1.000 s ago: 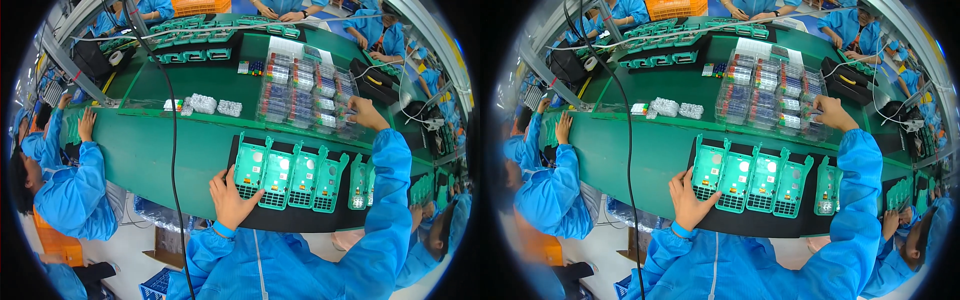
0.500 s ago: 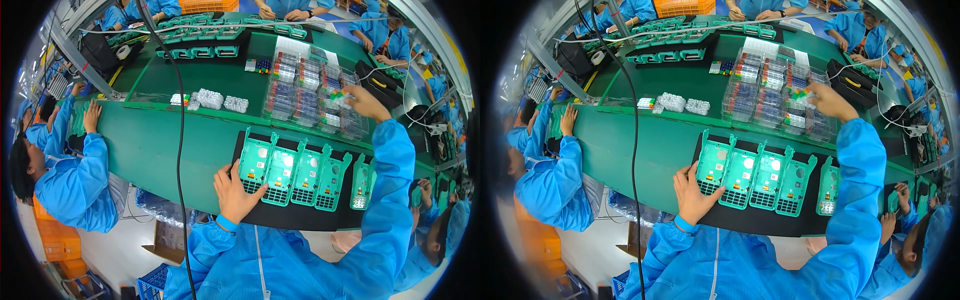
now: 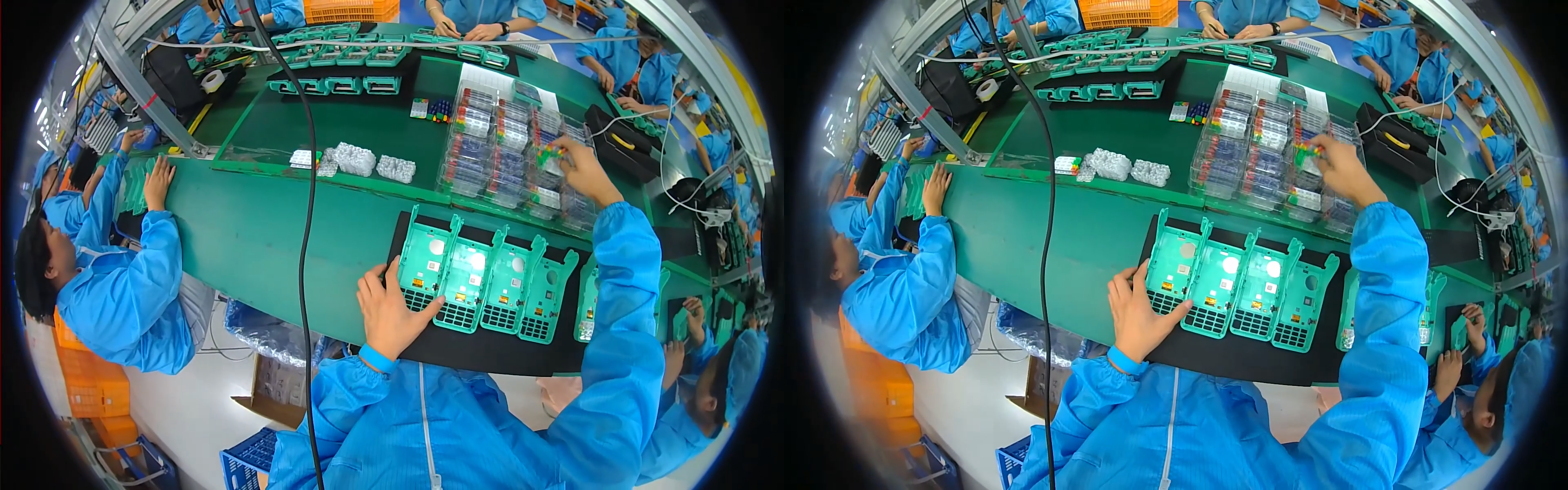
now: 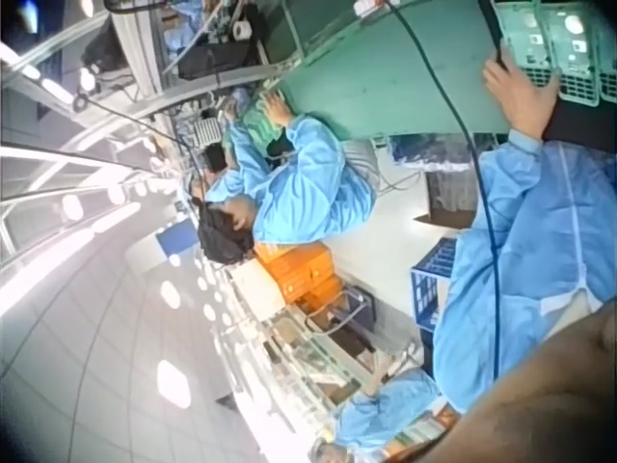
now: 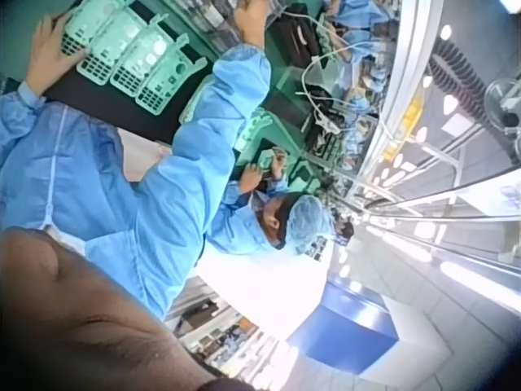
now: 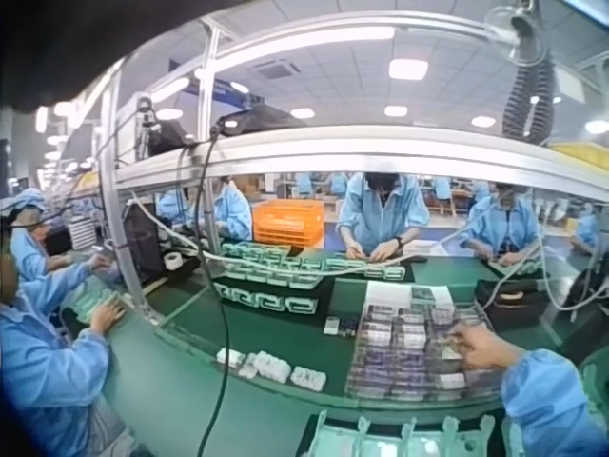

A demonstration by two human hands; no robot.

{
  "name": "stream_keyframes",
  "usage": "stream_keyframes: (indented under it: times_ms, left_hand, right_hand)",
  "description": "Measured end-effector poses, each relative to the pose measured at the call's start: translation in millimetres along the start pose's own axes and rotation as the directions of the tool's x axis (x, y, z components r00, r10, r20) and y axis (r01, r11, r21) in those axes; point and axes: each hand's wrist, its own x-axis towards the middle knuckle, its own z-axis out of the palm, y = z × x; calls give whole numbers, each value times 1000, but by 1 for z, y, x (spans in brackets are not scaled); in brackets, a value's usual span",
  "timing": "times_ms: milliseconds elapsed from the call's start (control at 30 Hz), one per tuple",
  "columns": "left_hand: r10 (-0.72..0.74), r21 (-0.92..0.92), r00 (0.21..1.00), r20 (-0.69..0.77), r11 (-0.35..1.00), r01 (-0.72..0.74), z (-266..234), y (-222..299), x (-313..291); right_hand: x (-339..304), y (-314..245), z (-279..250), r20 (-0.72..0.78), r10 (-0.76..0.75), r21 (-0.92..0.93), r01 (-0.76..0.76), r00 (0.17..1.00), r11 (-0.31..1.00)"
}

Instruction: The person assembles buttons and other components into green electronic device housings by hand.

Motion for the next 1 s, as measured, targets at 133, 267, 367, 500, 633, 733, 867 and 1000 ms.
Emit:
stream_keyframes:
  times_ms: [133, 267, 367, 500, 633, 733, 867, 1000]
  left_hand:
    - [-5, 4, 1000, -1, 1000, 5, -2, -2, 0]
    - [-6, -10, 1000, 2, 1000, 6, -2, 1, 1]
    - [9, 2, 1000, 2, 1000, -9, -1, 2, 1]
    - [-25, 4, 1000, 16, 1000, 25, -1, 0, 0]
    - [-29, -22, 999, 14, 999, 29, -2, 1, 1]
    - [23, -86, 998, 60, 996, -18, -10, -9, 2]
    - [63, -449, 976, 209, 893, 39, -40, -43, 11]
    - [-68, -594, 994, 86, 797, 106, -22, -60, 4]
  right_hand:
    - [-27, -35, -17, 38, 43, 344, -53, 998, 937]
    - [-29, -25, -10, 359, 107, -156, -53, 927, 986]
    - [-32, -27, -4, 359, 145, -157, -93, 922, 983]
    - [-30, -36, -6, 349, 162, -244, -78, 923, 967]
    - [-33, -33, -3, 333, 151, -192, -90, 931, 977]
    - [-43, -34, -5, 230, 112, -190, -68, 967, 979]
    - [-62, -70, -34, -68, 34, 46, -31, 997, 998]
    - [-89, -173, -24, 114, -166, 436, 101, 979, 894]
